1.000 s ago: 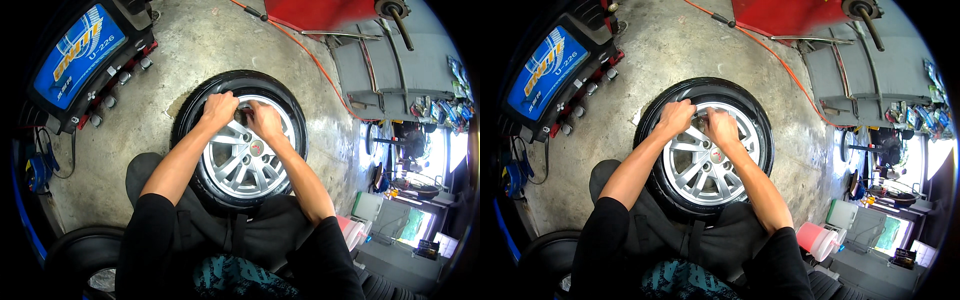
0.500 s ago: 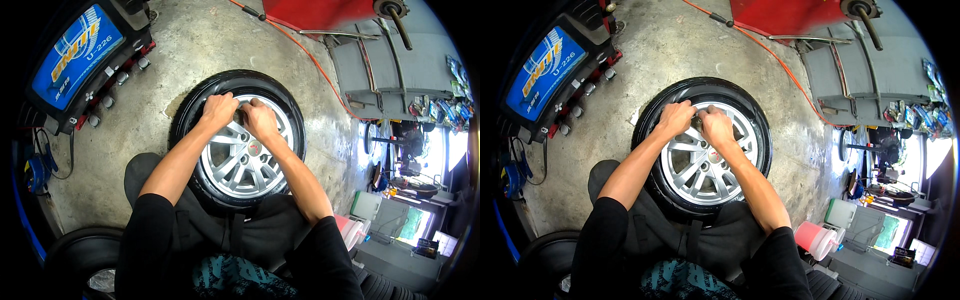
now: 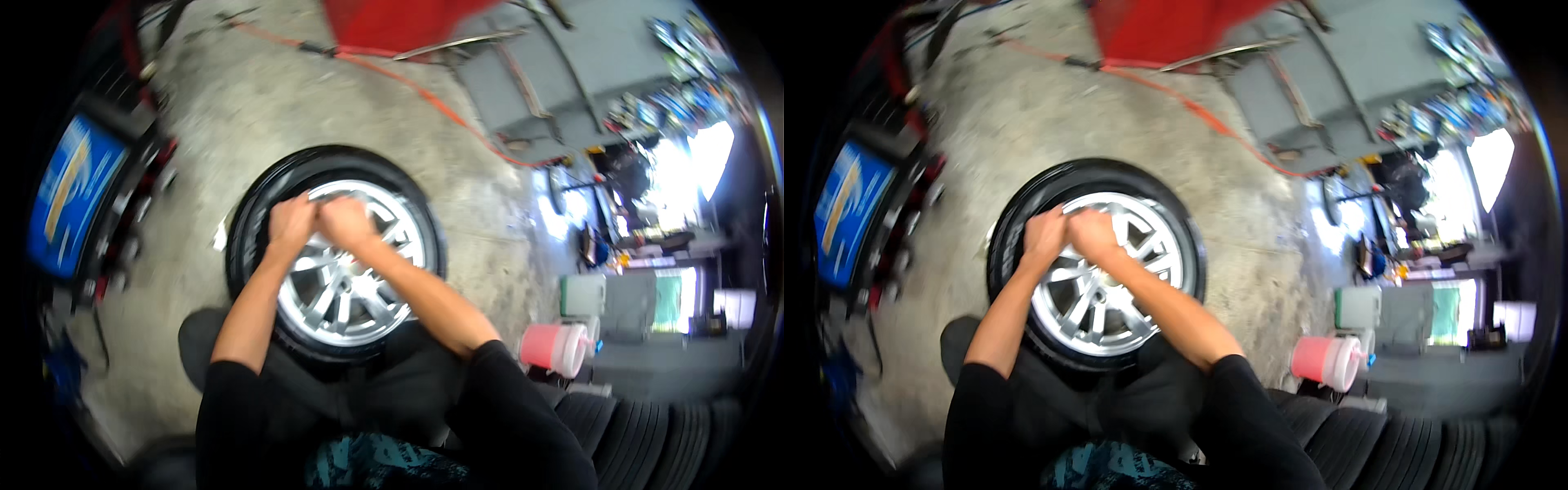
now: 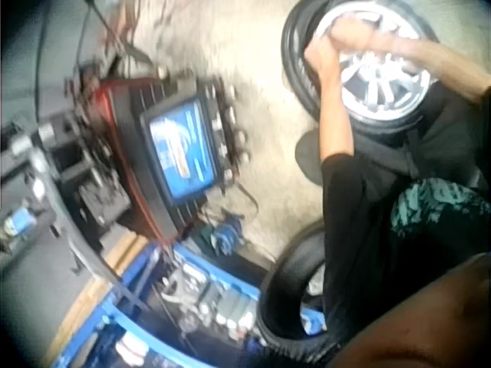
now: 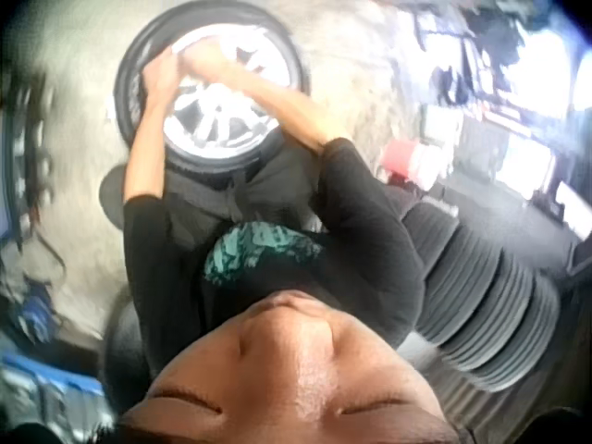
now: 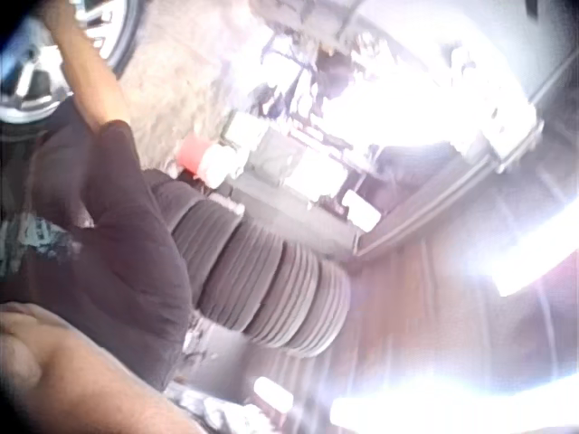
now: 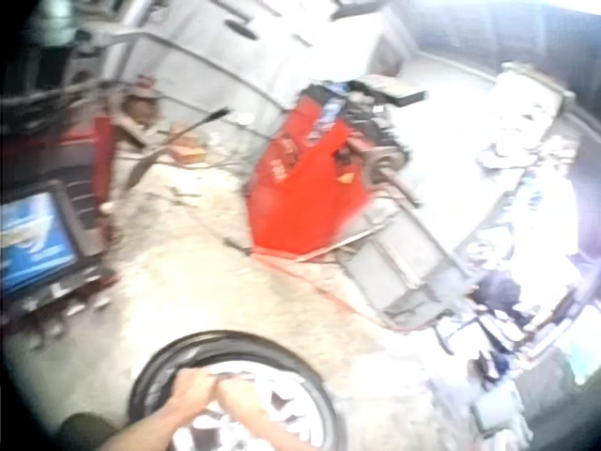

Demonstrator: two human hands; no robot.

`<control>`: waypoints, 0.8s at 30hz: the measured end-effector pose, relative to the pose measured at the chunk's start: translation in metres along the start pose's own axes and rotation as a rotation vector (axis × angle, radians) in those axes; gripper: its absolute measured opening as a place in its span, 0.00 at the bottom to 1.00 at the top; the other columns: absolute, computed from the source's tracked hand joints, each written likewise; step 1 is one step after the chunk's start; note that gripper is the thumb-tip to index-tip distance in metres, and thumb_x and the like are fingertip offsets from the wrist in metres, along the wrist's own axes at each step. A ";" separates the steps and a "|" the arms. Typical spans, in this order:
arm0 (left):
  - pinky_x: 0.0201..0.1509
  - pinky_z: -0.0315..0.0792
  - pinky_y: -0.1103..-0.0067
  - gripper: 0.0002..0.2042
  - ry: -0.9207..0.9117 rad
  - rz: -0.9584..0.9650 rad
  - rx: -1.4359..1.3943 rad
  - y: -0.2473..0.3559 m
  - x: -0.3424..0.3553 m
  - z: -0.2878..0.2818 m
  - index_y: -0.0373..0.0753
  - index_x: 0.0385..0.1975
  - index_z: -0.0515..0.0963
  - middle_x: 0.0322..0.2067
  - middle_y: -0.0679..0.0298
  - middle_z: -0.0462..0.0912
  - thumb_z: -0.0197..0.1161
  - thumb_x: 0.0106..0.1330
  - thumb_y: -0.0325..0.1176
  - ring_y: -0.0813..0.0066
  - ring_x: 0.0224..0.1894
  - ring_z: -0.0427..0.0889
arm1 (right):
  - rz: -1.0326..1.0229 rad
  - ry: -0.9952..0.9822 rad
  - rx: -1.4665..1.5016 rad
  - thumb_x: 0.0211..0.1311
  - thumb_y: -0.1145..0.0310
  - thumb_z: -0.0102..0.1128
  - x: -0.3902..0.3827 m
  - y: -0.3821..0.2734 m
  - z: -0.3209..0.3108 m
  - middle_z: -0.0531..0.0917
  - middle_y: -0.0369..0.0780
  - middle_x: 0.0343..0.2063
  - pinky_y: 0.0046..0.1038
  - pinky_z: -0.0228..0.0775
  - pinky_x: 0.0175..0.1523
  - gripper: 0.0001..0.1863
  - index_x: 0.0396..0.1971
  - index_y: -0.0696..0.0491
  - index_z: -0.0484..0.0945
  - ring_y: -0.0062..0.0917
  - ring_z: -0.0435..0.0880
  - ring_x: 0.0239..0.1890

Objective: The person lifts a car wheel, marks the tire surface with a blue pen, and then uses a small tool to work on the valve stem area of the rim.

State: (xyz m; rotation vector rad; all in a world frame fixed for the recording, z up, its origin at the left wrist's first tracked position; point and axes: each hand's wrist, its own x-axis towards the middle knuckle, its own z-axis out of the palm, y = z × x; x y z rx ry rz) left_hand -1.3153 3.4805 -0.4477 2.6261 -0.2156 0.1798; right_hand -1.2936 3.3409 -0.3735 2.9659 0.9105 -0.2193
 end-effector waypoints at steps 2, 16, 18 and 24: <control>0.36 0.81 0.60 0.03 0.063 0.015 -0.074 -0.005 -0.005 -0.003 0.42 0.24 0.85 0.33 0.55 0.85 0.67 0.57 0.32 0.52 0.34 0.88 | 0.030 0.007 0.019 0.50 0.69 0.64 0.002 -0.009 0.005 0.88 0.49 0.26 0.43 0.83 0.40 0.06 0.22 0.53 0.87 0.43 0.90 0.32; 0.36 0.77 0.57 0.07 0.062 0.062 -0.060 0.018 -0.004 -0.010 0.34 0.26 0.82 0.30 0.52 0.81 0.64 0.63 0.30 0.46 0.34 0.85 | 0.078 0.073 0.085 0.52 0.65 0.67 -0.019 0.001 -0.006 0.89 0.46 0.26 0.40 0.83 0.35 0.07 0.22 0.51 0.88 0.40 0.91 0.31; 0.36 0.77 0.57 0.05 0.057 0.062 -0.034 0.020 -0.003 -0.011 0.35 0.26 0.83 0.30 0.53 0.81 0.65 0.62 0.29 0.47 0.34 0.85 | 0.077 0.083 0.072 0.52 0.65 0.67 -0.019 0.003 -0.005 0.89 0.46 0.26 0.40 0.82 0.35 0.07 0.22 0.51 0.89 0.40 0.91 0.32; 0.36 0.79 0.60 0.03 0.049 0.089 -0.139 0.018 -0.014 -0.013 0.39 0.30 0.86 0.31 0.54 0.84 0.69 0.58 0.28 0.48 0.34 0.86 | -0.021 0.005 0.083 0.49 0.65 0.69 -0.013 0.008 0.000 0.89 0.46 0.27 0.42 0.81 0.37 0.06 0.24 0.50 0.90 0.42 0.90 0.32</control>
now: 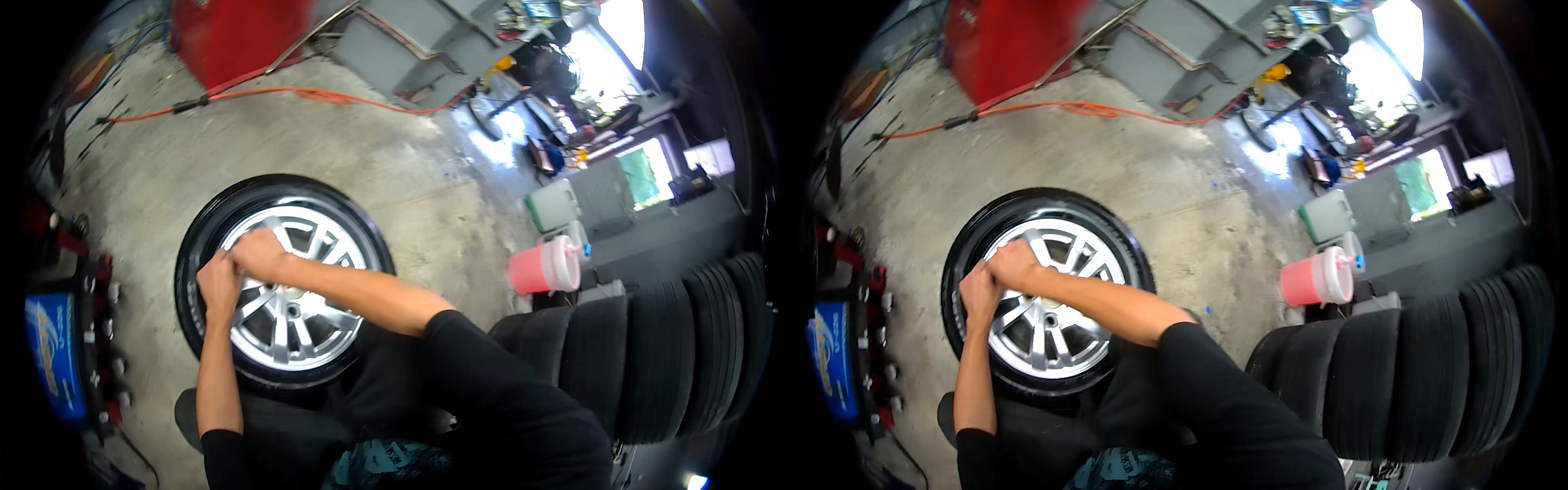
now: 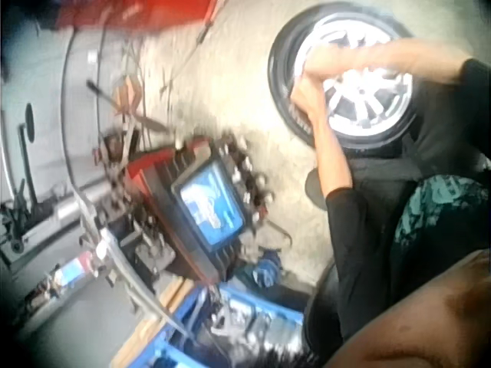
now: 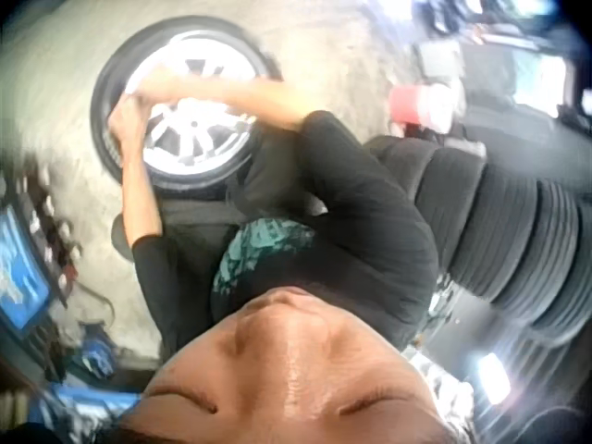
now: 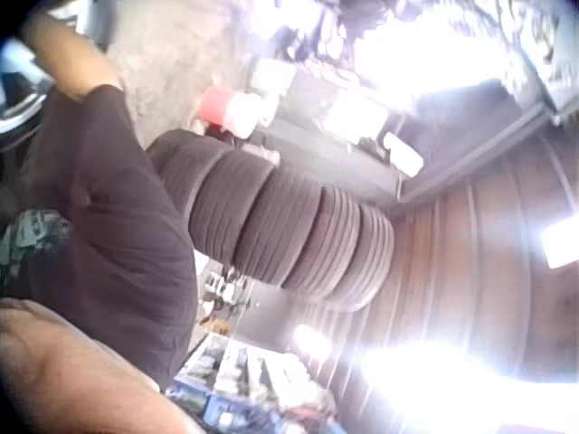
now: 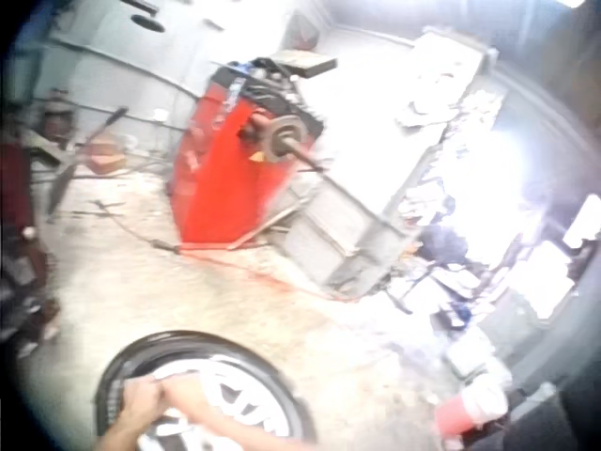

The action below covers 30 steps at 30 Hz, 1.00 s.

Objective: The person lifts a car wheel, marks the tire surface with a blue pen, and then uses a small tool to work on the valve stem area of the rim.

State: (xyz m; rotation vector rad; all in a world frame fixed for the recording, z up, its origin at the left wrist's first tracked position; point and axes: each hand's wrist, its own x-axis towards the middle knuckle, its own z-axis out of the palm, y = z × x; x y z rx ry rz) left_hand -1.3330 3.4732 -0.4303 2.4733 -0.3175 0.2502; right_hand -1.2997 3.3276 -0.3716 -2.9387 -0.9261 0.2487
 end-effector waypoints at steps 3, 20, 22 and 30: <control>0.37 0.78 0.60 0.07 -0.054 -0.035 0.001 0.031 0.003 -0.035 0.42 0.36 0.87 0.33 0.57 0.84 0.69 0.61 0.34 0.53 0.34 0.86 | -0.005 -0.104 -0.012 0.58 0.58 0.67 -0.003 0.013 -0.029 0.89 0.45 0.28 0.43 0.81 0.41 0.11 0.30 0.49 0.90 0.41 0.90 0.35; 0.41 0.81 0.58 0.10 -0.491 -0.057 0.068 0.034 -0.003 -0.045 0.37 0.41 0.83 0.32 0.48 0.87 0.65 0.66 0.35 0.45 0.38 0.87 | -0.254 -0.074 0.022 0.70 0.58 0.59 -0.048 0.041 -0.025 0.85 0.44 0.37 0.42 0.74 0.49 0.18 0.58 0.36 0.82 0.40 0.84 0.42; 0.41 0.81 0.57 0.09 -0.508 -0.092 0.023 0.042 -0.004 -0.054 0.37 0.39 0.83 0.31 0.47 0.87 0.64 0.65 0.34 0.45 0.37 0.87 | -0.149 -0.106 0.077 0.71 0.56 0.58 -0.069 0.030 -0.029 0.85 0.45 0.35 0.42 0.75 0.46 0.20 0.61 0.35 0.80 0.40 0.85 0.41; 0.41 0.80 0.57 0.09 -0.386 -0.318 -0.271 0.130 -0.067 -0.101 0.38 0.34 0.84 0.30 0.48 0.87 0.67 0.62 0.36 0.45 0.36 0.87 | -0.076 -0.506 0.038 0.73 0.53 0.54 -0.129 0.013 -0.130 0.87 0.50 0.39 0.47 0.74 0.55 0.17 0.55 0.37 0.83 0.45 0.86 0.47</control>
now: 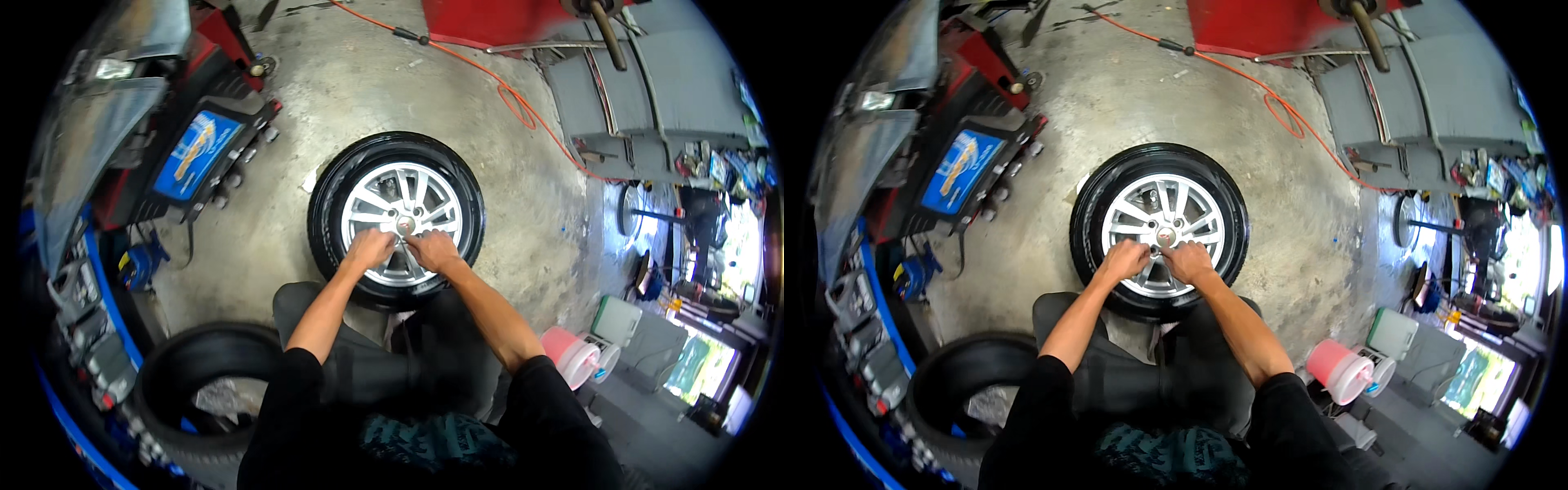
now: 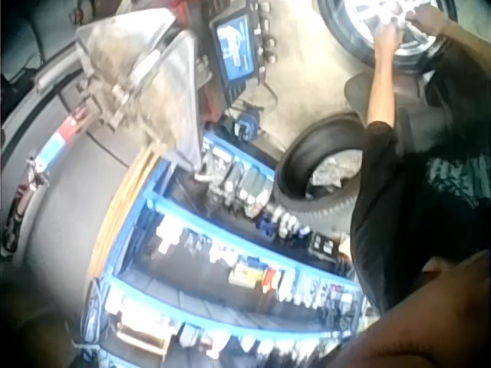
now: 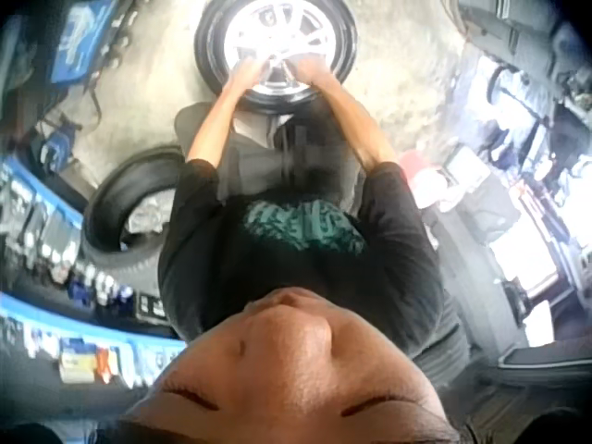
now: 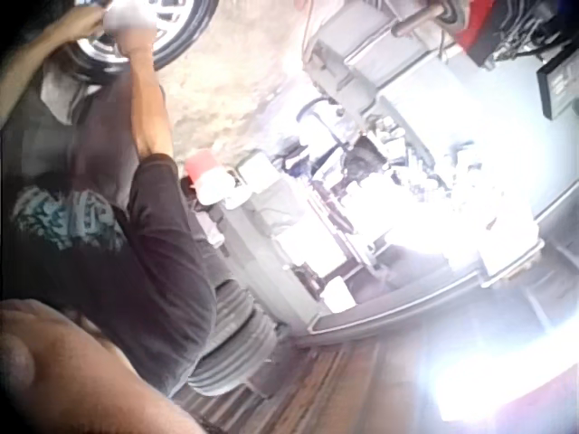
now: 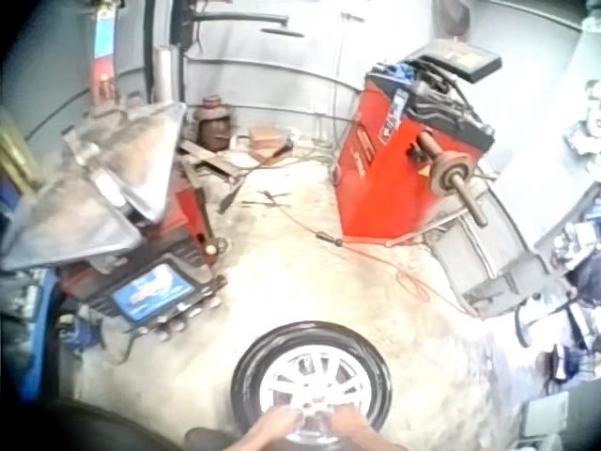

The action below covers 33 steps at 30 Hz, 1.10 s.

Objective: The person lifts a car wheel, marks the tire surface with a blue pen, and then uses a small tool to work on the valve stem area of the rim.

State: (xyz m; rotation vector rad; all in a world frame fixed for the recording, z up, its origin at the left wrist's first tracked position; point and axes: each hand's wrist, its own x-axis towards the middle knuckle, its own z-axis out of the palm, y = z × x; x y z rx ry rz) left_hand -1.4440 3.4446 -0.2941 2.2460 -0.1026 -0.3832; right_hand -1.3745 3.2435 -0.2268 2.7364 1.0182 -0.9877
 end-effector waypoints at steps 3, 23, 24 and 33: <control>0.38 0.80 0.60 0.08 0.037 -0.155 -0.123 0.053 -0.101 -0.023 0.39 0.32 0.85 0.29 0.54 0.88 0.67 0.64 0.37 0.50 0.34 0.88 | -0.074 -0.074 0.078 0.72 0.53 0.55 -0.060 -0.018 -0.054 0.87 0.51 0.40 0.48 0.77 0.53 0.16 0.53 0.38 0.84 0.47 0.86 0.47; 0.47 0.81 0.75 0.12 0.988 -0.550 -0.889 0.283 -0.396 -0.390 0.37 0.42 0.88 0.36 0.58 0.91 0.71 0.68 0.39 0.73 0.39 0.89 | -0.160 -0.108 0.692 0.76 0.64 0.54 -0.237 -0.279 -0.379 0.89 0.43 0.46 0.29 0.75 0.56 0.17 0.55 0.57 0.85 0.25 0.85 0.47; 0.47 0.81 0.76 0.12 0.921 -0.521 -0.986 0.285 -0.398 -0.420 0.36 0.42 0.88 0.35 0.59 0.91 0.71 0.68 0.39 0.74 0.39 0.88 | -0.181 -0.146 0.668 0.77 0.64 0.56 -0.243 -0.343 -0.440 0.89 0.44 0.48 0.28 0.75 0.57 0.17 0.55 0.57 0.84 0.26 0.85 0.49; 0.35 0.77 0.82 0.13 1.181 -0.257 -1.072 0.224 -0.455 -0.572 0.32 0.45 0.86 0.34 0.66 0.88 0.70 0.72 0.37 0.83 0.34 0.83 | -0.846 0.036 0.403 0.72 0.70 0.62 -0.165 -0.566 -0.566 0.83 0.41 0.33 0.27 0.73 0.41 0.15 0.54 0.55 0.85 0.24 0.81 0.33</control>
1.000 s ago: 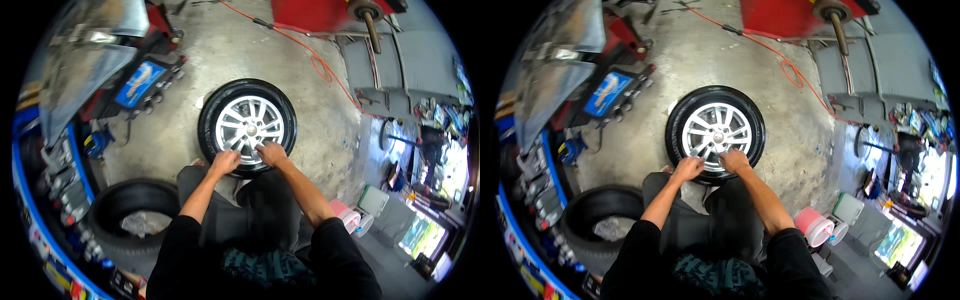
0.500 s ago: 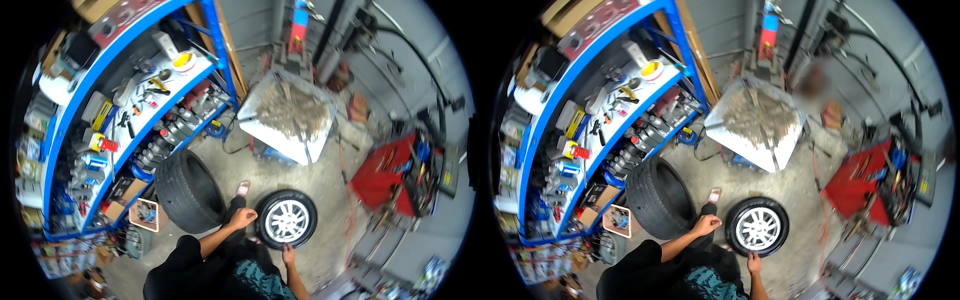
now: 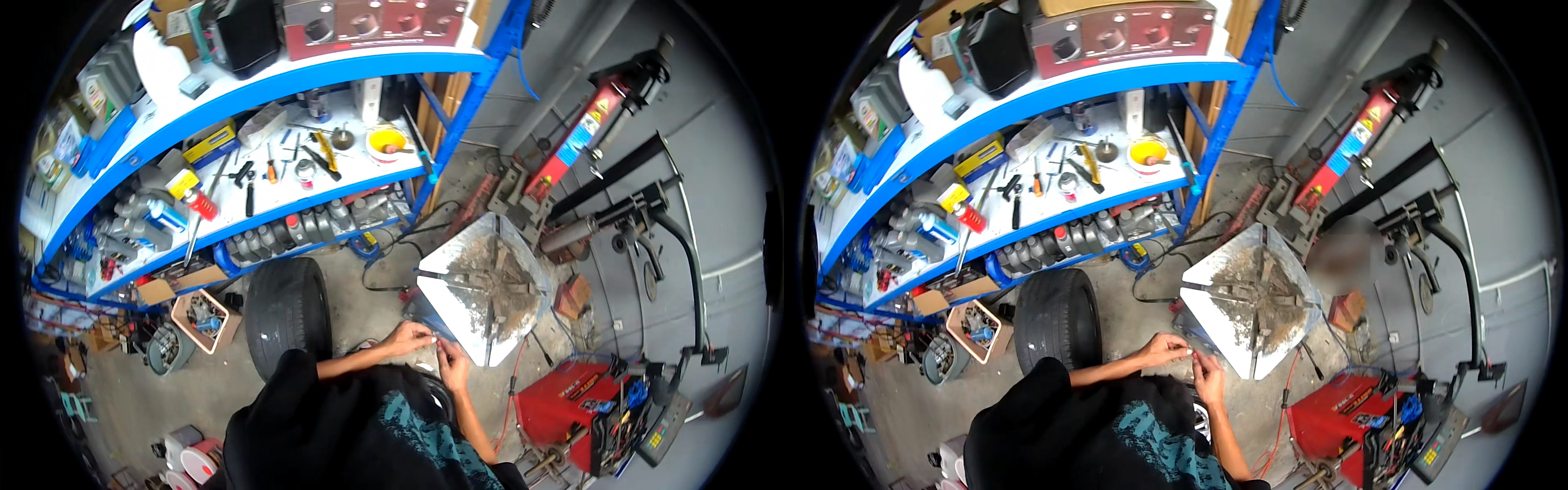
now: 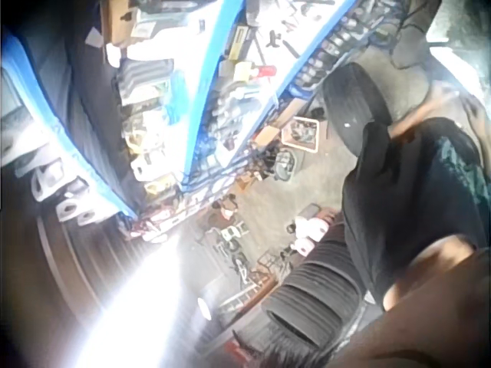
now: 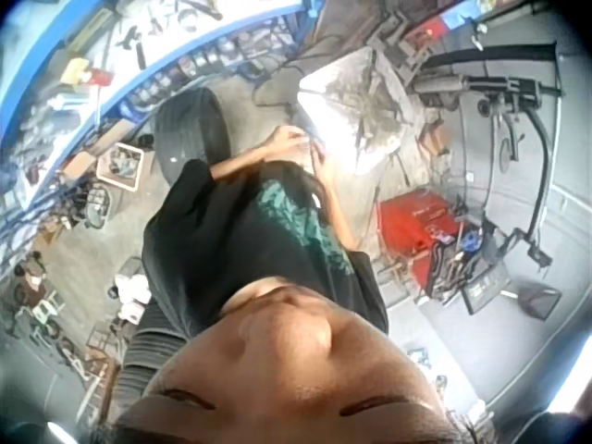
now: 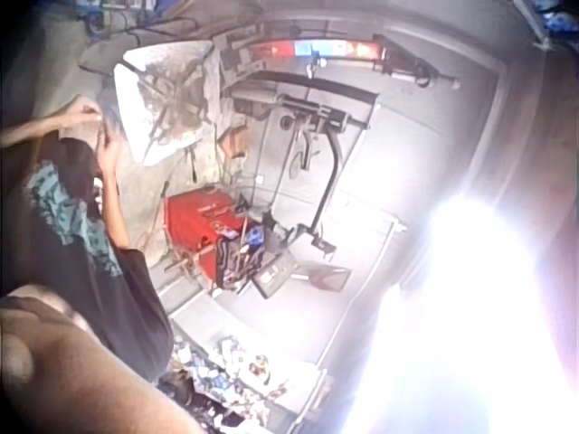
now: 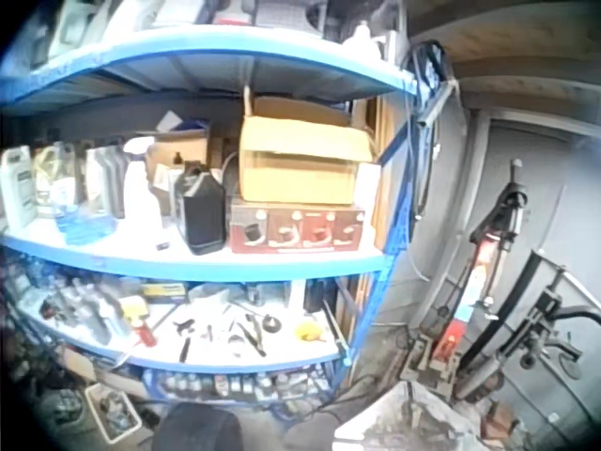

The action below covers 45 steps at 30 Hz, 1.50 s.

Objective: The person lifts a car wheel, marks the tire surface with a blue pen, and then uses a small tool to work on the valve stem area of the rim.

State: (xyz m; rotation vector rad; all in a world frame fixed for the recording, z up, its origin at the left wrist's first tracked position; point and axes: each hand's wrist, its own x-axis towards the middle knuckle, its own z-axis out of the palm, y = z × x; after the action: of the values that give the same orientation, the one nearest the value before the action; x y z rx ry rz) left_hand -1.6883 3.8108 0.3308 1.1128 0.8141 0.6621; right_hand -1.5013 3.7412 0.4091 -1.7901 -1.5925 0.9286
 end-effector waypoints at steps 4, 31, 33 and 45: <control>0.33 0.75 0.83 0.12 0.144 -0.008 -0.181 0.018 -0.004 -0.023 0.34 0.47 0.86 0.32 0.67 0.87 0.69 0.72 0.37 0.83 0.32 0.83 | -0.086 -0.061 0.002 0.69 0.72 0.63 0.029 -0.022 -0.005 0.85 0.44 0.35 0.32 0.76 0.40 0.14 0.52 0.55 0.86 0.34 0.84 0.33; 0.32 0.72 0.81 0.03 1.126 -0.085 -0.796 0.067 -0.129 -0.293 0.45 0.38 0.83 0.29 0.72 0.85 0.68 0.68 0.33 0.81 0.32 0.84 | 0.018 -0.431 0.226 0.71 0.66 0.66 0.205 -0.006 0.041 0.88 0.39 0.41 0.25 0.77 0.52 0.26 0.68 0.47 0.77 0.22 0.84 0.40; 0.31 0.71 0.81 0.03 1.186 0.012 -0.826 0.080 -0.129 -0.363 0.46 0.38 0.83 0.29 0.73 0.85 0.68 0.69 0.35 0.83 0.32 0.83 | 0.135 -0.448 0.163 0.71 0.61 0.65 0.213 0.001 0.050 0.89 0.41 0.44 0.28 0.77 0.56 0.26 0.67 0.48 0.78 0.25 0.86 0.45; 0.20 0.65 0.82 0.05 1.404 0.046 -0.666 0.110 0.077 -0.675 0.45 0.35 0.81 0.25 0.67 0.86 0.67 0.72 0.37 0.82 0.20 0.79 | 0.435 -0.413 -0.034 0.70 0.59 0.62 0.190 0.009 0.101 0.89 0.50 0.47 0.34 0.78 0.58 0.23 0.61 0.51 0.81 0.36 0.89 0.51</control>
State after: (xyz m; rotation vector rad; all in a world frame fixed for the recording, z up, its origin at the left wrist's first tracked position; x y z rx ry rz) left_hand -2.2153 4.2489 0.2686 -0.0990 1.5475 1.6457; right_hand -1.5669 3.9246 0.3171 -2.1146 -1.4745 1.5639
